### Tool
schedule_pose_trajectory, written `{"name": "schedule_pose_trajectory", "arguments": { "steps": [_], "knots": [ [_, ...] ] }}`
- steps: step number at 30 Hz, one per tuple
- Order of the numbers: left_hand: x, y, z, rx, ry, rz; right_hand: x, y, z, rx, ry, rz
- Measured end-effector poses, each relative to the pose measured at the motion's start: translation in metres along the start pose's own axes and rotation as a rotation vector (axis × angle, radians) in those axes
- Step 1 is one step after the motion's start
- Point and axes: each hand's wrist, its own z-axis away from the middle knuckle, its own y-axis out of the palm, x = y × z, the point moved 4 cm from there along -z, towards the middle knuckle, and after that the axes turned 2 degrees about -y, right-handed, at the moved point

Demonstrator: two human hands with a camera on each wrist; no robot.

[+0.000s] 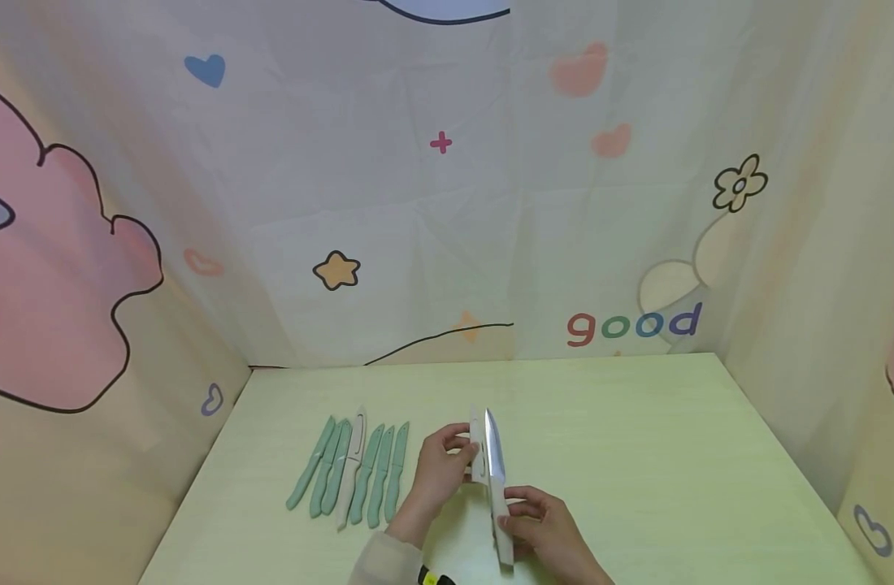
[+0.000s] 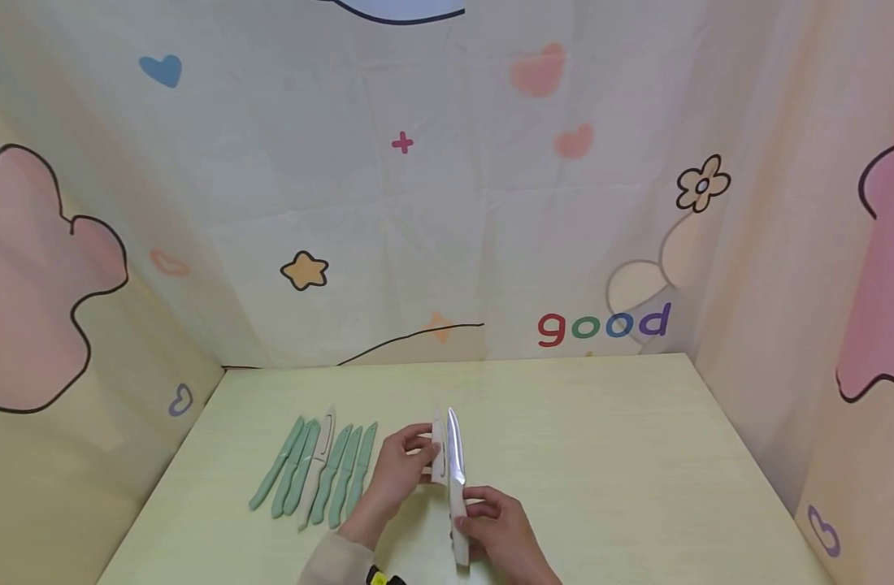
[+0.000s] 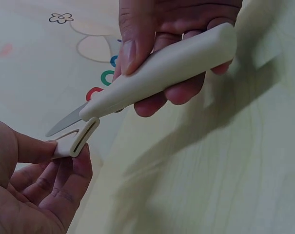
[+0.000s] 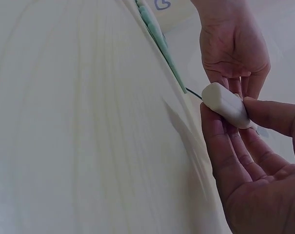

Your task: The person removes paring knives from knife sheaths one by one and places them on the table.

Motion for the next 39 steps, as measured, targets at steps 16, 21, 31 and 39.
{"name": "schedule_pose_trajectory", "arguments": {
  "steps": [16,21,31,39],
  "knots": [
    [0.009,0.001,0.007,0.0,-0.013,-0.002,0.003,-0.001,-0.001,-0.035,-0.002,0.011],
    [0.009,0.001,0.01,-0.001,-0.014,0.004,0.002,-0.002,-0.002,-0.038,-0.005,0.009],
    [0.012,0.002,0.016,0.029,-0.021,0.021,0.01,0.001,0.0,-0.027,-0.003,-0.014],
    [0.015,0.004,0.018,0.037,-0.034,0.02,0.011,0.0,0.001,-0.031,-0.011,-0.022]
  ]
}}
